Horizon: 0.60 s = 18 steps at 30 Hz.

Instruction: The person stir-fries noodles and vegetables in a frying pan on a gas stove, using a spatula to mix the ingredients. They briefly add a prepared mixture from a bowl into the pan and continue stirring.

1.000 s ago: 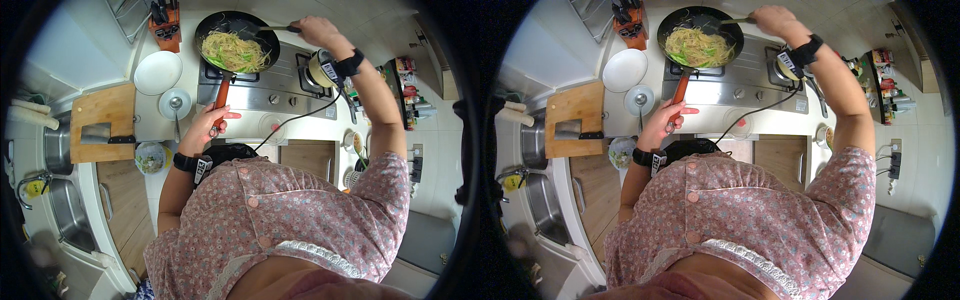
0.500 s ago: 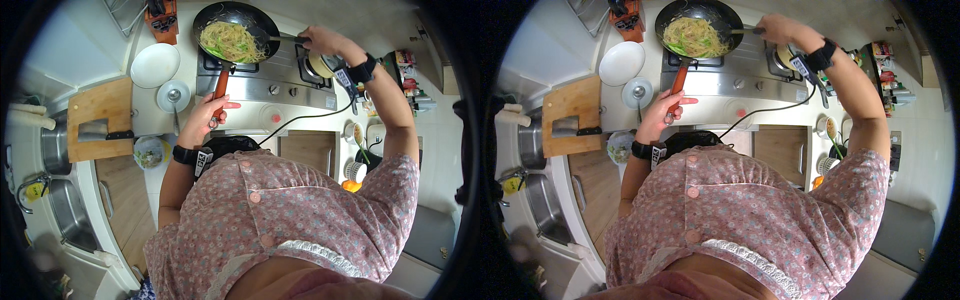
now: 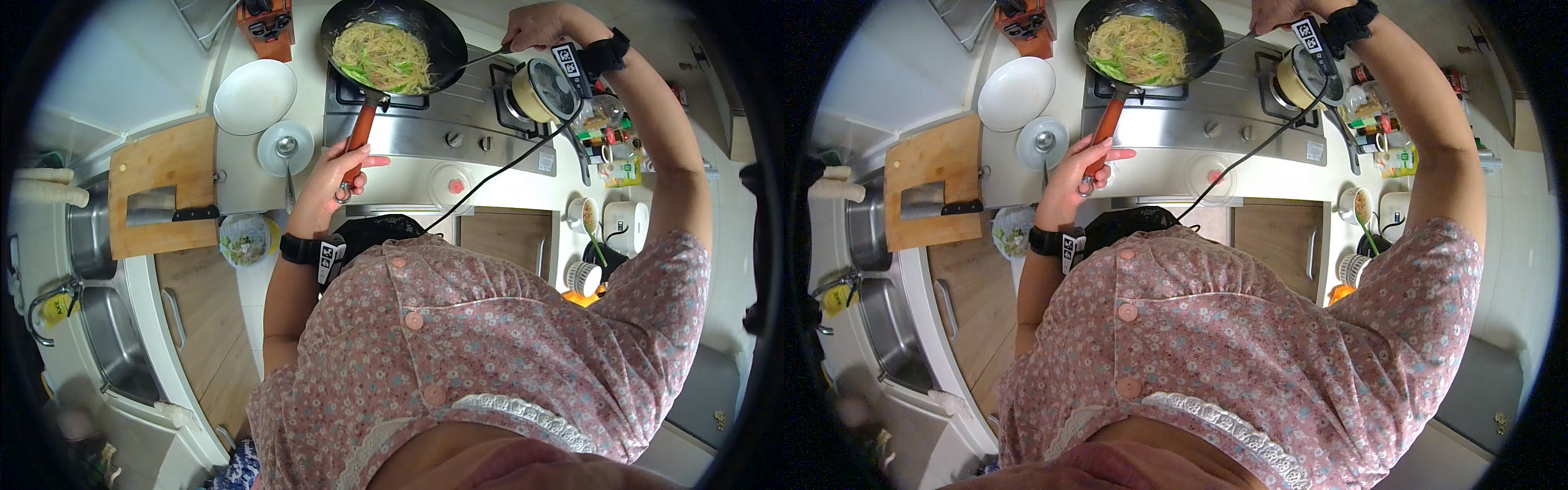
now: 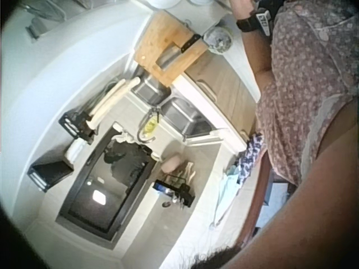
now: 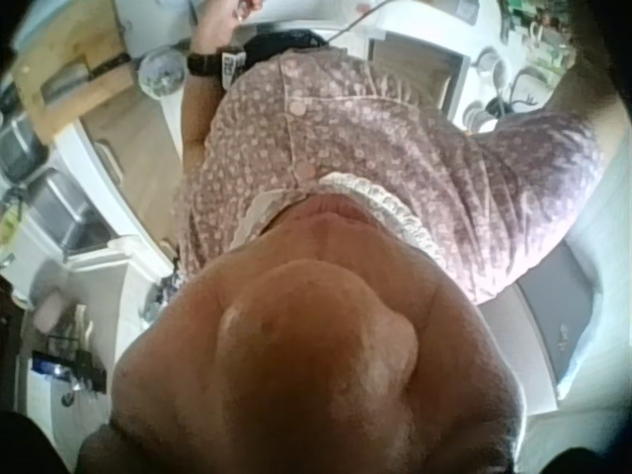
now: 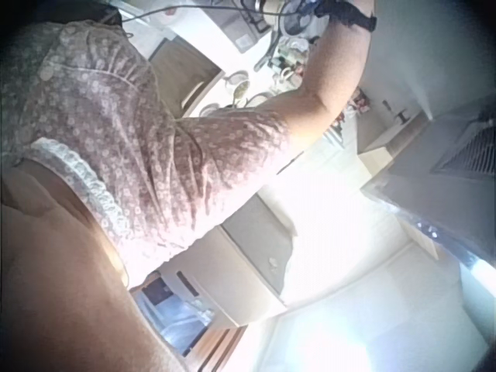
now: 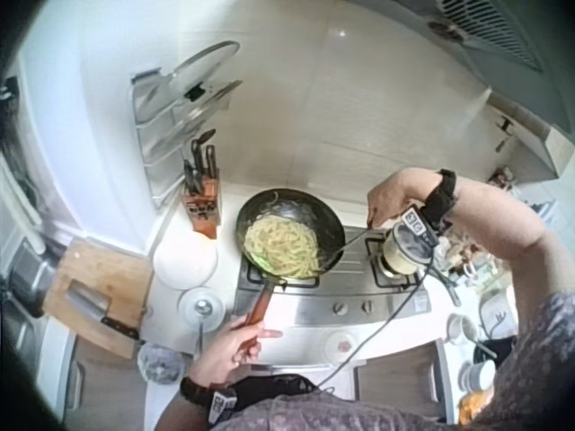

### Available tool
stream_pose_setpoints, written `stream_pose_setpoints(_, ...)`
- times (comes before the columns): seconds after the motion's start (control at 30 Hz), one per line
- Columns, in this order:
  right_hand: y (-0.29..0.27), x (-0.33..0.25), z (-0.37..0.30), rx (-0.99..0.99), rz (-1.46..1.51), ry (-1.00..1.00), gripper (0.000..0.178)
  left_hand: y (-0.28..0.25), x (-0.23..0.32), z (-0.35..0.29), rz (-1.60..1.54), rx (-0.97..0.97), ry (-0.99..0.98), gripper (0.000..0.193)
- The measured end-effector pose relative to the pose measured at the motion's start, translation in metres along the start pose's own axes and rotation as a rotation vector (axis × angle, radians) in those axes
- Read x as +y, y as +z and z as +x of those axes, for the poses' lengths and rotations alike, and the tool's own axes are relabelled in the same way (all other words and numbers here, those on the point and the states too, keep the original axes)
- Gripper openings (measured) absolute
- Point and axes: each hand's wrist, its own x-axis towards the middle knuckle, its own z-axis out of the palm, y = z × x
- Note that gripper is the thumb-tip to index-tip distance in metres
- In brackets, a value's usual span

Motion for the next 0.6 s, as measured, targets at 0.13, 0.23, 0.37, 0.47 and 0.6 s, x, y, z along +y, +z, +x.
stream_pose_setpoints(0.13,0.022,-0.013,0.022,0.016,0.397,-0.113,0.041,0.001,0.001,0.002,0.033,-0.028,-0.027,0.031)
stream_pose_setpoints(0.23,0.051,-0.021,0.051,0.160,0.801,-0.060,0.041,0.004,0.001,0.003,0.046,-0.022,-0.024,0.031)
stream_pose_setpoints(0.37,0.053,0.000,0.039,0.138,0.903,-0.121,0.042,0.006,0.002,0.000,0.041,-0.007,-0.025,0.031)
stream_pose_setpoints(0.47,0.043,0.019,0.006,0.149,0.636,-0.037,0.042,0.007,0.002,0.000,0.031,0.003,-0.036,0.033)
stream_pose_setpoints(0.6,0.042,0.014,0.001,0.028,0.520,-0.095,0.039,0.009,0.003,-0.001,0.048,0.001,-0.023,0.030)
